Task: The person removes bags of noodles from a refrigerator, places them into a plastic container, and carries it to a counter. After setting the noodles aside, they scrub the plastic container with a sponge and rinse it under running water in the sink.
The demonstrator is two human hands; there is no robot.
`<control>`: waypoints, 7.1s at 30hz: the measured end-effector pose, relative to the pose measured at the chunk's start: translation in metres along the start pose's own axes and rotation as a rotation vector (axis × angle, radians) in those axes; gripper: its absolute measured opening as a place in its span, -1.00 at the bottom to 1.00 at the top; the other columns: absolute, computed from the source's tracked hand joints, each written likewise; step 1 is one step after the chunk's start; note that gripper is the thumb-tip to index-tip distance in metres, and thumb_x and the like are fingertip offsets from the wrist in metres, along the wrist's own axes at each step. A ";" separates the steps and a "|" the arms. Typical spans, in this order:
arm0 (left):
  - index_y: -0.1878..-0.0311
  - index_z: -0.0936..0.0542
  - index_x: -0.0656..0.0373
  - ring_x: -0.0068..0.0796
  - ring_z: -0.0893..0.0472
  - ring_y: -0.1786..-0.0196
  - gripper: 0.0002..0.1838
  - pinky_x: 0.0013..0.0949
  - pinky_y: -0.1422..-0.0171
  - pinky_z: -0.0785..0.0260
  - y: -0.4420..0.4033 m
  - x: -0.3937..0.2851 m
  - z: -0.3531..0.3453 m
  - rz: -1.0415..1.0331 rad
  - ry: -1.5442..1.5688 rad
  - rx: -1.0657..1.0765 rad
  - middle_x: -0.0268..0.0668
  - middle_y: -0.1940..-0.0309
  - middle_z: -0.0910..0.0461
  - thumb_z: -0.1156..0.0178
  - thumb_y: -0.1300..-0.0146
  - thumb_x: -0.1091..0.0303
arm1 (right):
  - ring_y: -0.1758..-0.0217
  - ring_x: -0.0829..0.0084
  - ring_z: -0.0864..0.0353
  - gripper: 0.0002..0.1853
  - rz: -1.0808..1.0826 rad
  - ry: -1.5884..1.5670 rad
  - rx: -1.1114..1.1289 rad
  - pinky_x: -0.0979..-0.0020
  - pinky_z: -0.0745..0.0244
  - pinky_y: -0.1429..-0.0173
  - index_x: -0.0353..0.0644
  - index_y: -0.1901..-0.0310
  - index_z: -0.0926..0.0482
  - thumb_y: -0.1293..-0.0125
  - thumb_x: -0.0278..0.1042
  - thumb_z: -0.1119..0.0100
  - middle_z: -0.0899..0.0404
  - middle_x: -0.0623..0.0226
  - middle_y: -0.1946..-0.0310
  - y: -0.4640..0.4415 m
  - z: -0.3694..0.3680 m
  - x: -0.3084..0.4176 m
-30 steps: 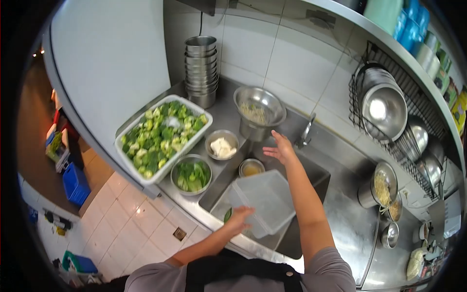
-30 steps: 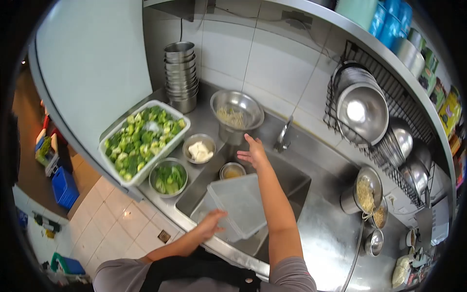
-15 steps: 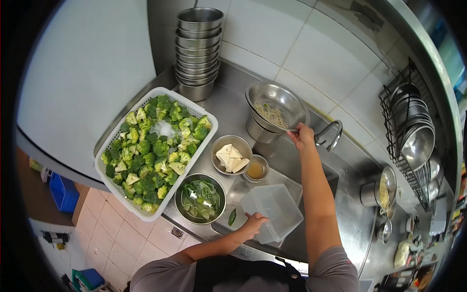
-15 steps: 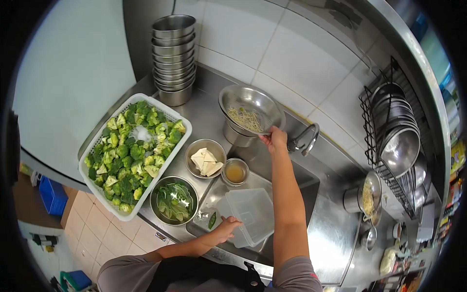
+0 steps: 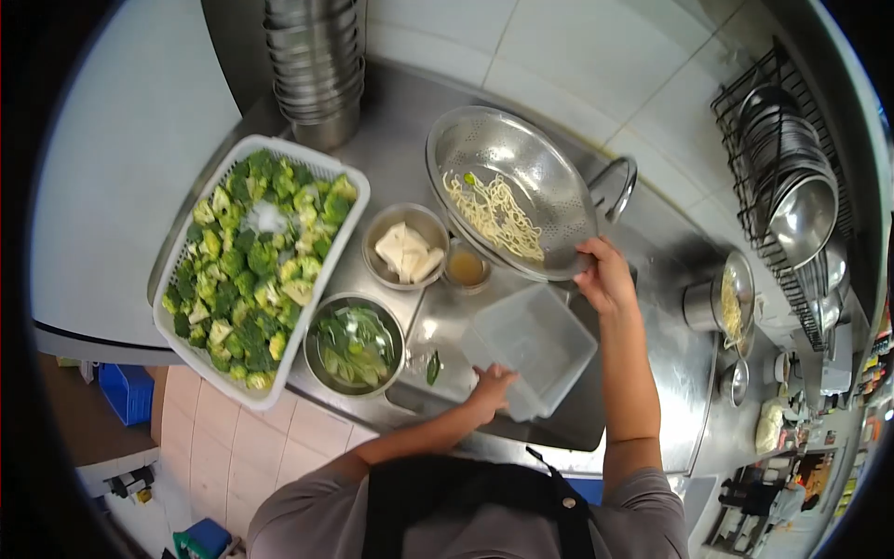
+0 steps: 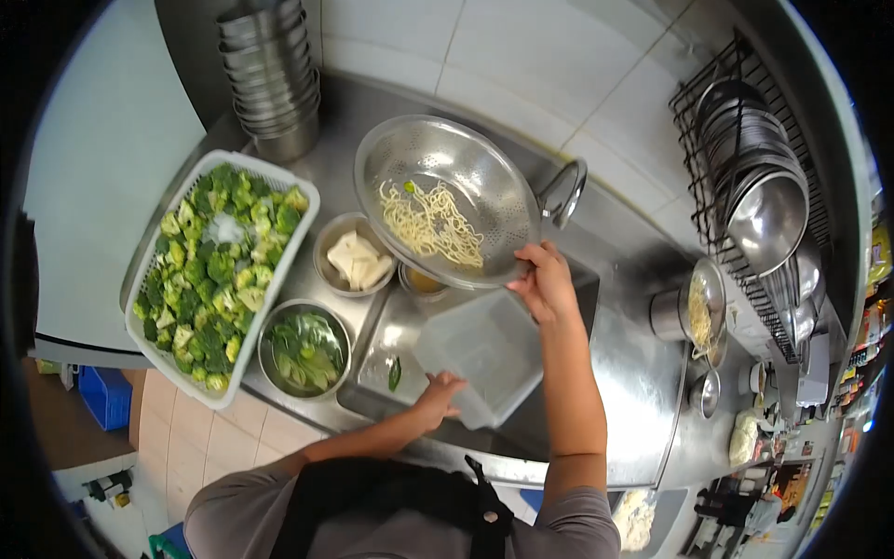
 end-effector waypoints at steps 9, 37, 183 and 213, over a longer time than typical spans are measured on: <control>0.20 -0.38 0.04 -0.62 -0.30 0.37 -0.83 0.26 -0.05 -0.44 -0.001 0.008 -0.012 0.041 0.451 -0.096 -0.43 0.22 -0.30 -0.17 -0.20 0.39 | 0.53 0.39 -0.61 -0.46 -0.110 0.243 -0.083 0.43 -0.64 0.62 -0.32 -0.21 -0.14 -0.14 -0.62 0.15 -0.51 0.12 0.25 0.063 0.134 -0.060; 0.50 -0.39 0.16 -0.09 -0.27 -0.37 -0.69 -0.46 0.25 -0.42 0.045 -0.107 -0.001 -0.729 -0.780 -0.430 0.18 -0.44 0.18 -0.36 -0.05 0.30 | 0.17 -0.18 -0.59 -0.55 -0.336 1.166 -0.312 0.00 -0.60 0.21 -0.35 -0.05 -0.12 -0.13 -0.53 0.02 -0.48 -0.32 0.14 0.039 0.274 -0.278; 0.15 -0.62 0.30 -0.59 -0.54 0.26 -0.57 -0.49 0.14 -0.36 -0.035 -0.075 0.030 -0.355 -0.003 -0.471 -0.36 0.31 -0.62 -0.18 -0.26 0.03 | 0.36 0.17 -0.64 -0.53 0.462 0.901 -0.056 0.25 -0.47 0.22 -0.22 -0.03 -0.48 0.03 -0.46 -0.10 -0.61 0.01 0.43 -0.044 0.095 -0.073; 0.00 -0.51 0.08 -0.50 -0.48 0.34 -0.50 -0.38 0.33 -0.33 -0.052 -0.063 0.022 -0.377 0.472 -0.208 -0.40 0.27 -0.51 -0.22 -0.16 -0.10 | -0.06 -0.04 -0.54 -0.62 -0.095 1.898 0.090 0.21 -0.55 -0.02 -0.17 -0.13 -0.44 -0.30 -0.32 0.08 -0.31 -0.20 -0.18 -0.005 0.144 -0.144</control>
Point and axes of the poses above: each hand's wrist, its own y-axis away from the middle knuckle, its own z-axis out of the back of the hand, x = y × z, the point moved 3 cm from there along -y, towards the middle knuckle
